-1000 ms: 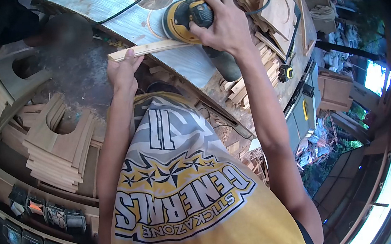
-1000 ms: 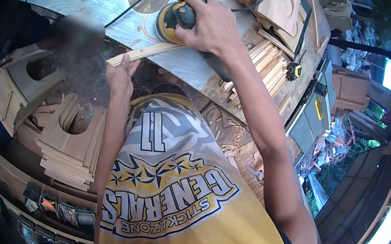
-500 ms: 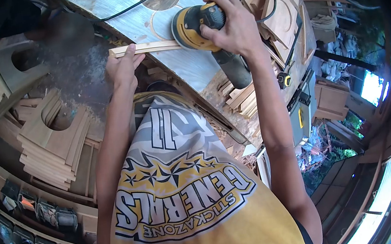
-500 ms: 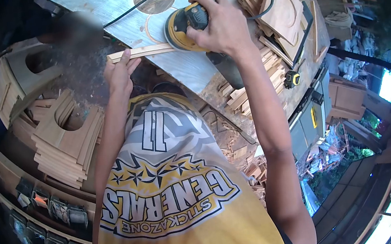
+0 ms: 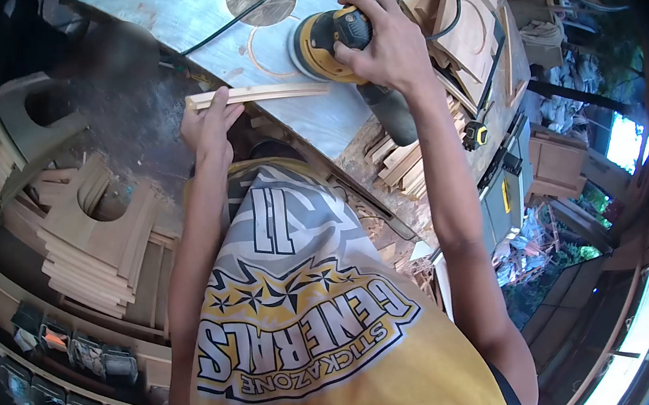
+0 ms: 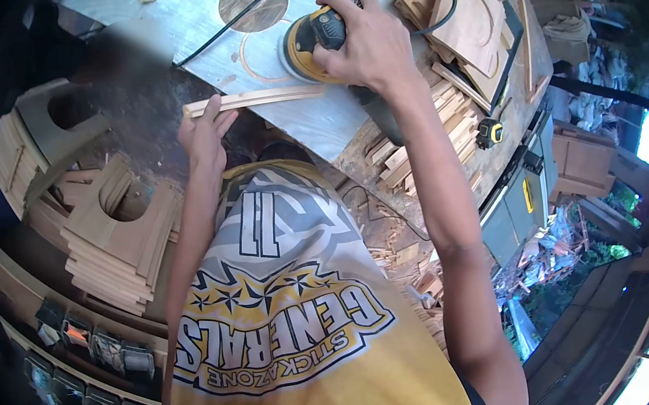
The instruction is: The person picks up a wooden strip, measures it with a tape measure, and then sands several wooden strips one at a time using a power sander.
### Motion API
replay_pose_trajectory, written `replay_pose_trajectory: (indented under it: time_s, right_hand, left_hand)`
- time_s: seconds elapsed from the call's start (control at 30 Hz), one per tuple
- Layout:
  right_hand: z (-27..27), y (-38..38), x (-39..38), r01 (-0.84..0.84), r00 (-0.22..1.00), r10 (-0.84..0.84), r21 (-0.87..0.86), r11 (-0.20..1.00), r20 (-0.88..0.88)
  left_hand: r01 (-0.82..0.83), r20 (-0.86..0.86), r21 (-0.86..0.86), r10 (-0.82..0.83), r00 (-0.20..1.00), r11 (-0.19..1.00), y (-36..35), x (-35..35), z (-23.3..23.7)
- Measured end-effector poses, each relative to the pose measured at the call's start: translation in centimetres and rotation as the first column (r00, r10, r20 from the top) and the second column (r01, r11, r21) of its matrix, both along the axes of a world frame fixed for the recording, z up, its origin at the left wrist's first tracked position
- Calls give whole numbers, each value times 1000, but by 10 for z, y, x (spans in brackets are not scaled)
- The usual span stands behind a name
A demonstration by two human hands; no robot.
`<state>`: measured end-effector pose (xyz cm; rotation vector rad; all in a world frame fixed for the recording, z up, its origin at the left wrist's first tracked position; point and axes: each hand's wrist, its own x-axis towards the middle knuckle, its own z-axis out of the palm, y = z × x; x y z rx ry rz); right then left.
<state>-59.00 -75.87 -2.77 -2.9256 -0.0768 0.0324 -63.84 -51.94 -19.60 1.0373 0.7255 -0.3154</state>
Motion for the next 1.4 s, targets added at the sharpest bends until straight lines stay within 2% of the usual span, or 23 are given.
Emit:
replay_pose_trajectory:
  time_s: [0.07, 0.13, 0.23, 0.37, 0.4, 0.47, 0.5, 0.57, 0.6, 0.63, 0.67, 0.7, 0.77, 0.8, 0.87, 0.97, 1.0, 1.03, 1.1, 1.13, 1.3, 1.37, 1.4]
  right_hand:
    - [2, -11, 3, 35, 999, -35, -6, 999, -17]
    - [0, -23, 3, 61, 998, -61, -5, 998, -34]
    - [-13, -36, -1, 127, 990, -125, 30, 991, -61]
    - [-15, -41, -6, 212, 976, -210, 51, 976, -49]
    - [-14, -41, -7, 217, 974, -215, 27, 976, -67]
    - [-14, -41, -10, 225, 972, -223, 14, 974, -78]
    - [-15, -37, -12, 227, 972, -225, 17, 974, -71]
    - [-15, -30, -17, 232, 971, -230, 23, 972, -57]
    - [-15, -26, -20, 237, 971, -236, 34, 971, -35]
    - [-14, -23, -22, 239, 971, -239, 44, 970, -13]
    - [-12, -21, -24, 247, 969, -246, 44, 968, -32]
    - [-11, -21, -23, 239, 971, -238, 43, 970, -25]
    - [-10, -24, -22, 220, 973, -219, 17, 975, -75]
    - [-9, -28, -20, 212, 975, -211, 14, 977, -74]
    - [-10, -39, -13, 182, 983, -181, 38, 983, -27]
    - [10, -30, -12, 125, 992, -125, 4, 992, 1]
    - [14, -26, -14, 88, 996, -88, 17, 996, 15]
    - [19, -20, -17, 80, 997, -80, 5, 997, 3]
    - [25, -4, -22, -39, 997, 43, 67, 997, -63]
    - [21, 2, -24, -76, 995, 83, 102, 992, -62]
    - [6, 28, -23, -158, 978, 165, 62, 985, -128]
    - [7, 30, -24, -191, 970, 189, 2, 982, -154]
    - [6, 29, -22, -190, 970, 187, -7, 982, -154]
  left_hand:
    - [-22, 41, -8, 22, 999, 1000, 7, 3, -4]
    - [15, -29, 5, -14, 999, 1000, 27, 2, -1]
    - [-6, -2, -42, 6, 1000, 999, 54, -5, 25]
    - [30, 22, 103, -32, 999, 994, 87, -19, 64]
    - [189, 49, 187, -201, 978, 964, 95, -26, 66]
    - [440, 90, 364, -501, 861, 821, 100, -36, 73]
    - [544, 63, 335, -595, 802, 769, 99, -39, 77]
    - [738, -199, 550, -797, 571, 391, 86, -39, 95]
    - [735, -196, 555, -797, 571, 390, 81, -39, 97]
    - [707, -203, 692, -900, 386, 147, 76, -37, 96]
    - [599, -248, 796, -950, 190, -88, 72, -36, 96]
    - [594, -244, 800, -949, 200, -81, 65, -33, 95]
    - [638, -343, 751, -926, 157, -170, 53, -21, 92]
    - [639, -340, 752, -926, 165, -162, 48, -15, 90]
    - [595, -378, 772, -914, 146, -225, 35, -3, 83]
    - [506, -337, 841, -918, 209, -193, 21, 2, 69]
    - [508, -376, 829, -904, 201, -233, 17, 1, 63]
    - [520, -370, 825, -907, 202, -220, 16, 2, 58]
    - [467, -341, 860, -914, 222, -207, 12, 3, 55]
    - [461, -343, 863, -909, 239, -204, 10, 3, 53]
    - [531, -372, 822, -900, 226, -206, 9, 7, 51]
    - [479, -388, 852, -869, 306, -212, 7, 6, 46]
    - [477, -380, 855, -873, 306, -205, 5, 8, 44]
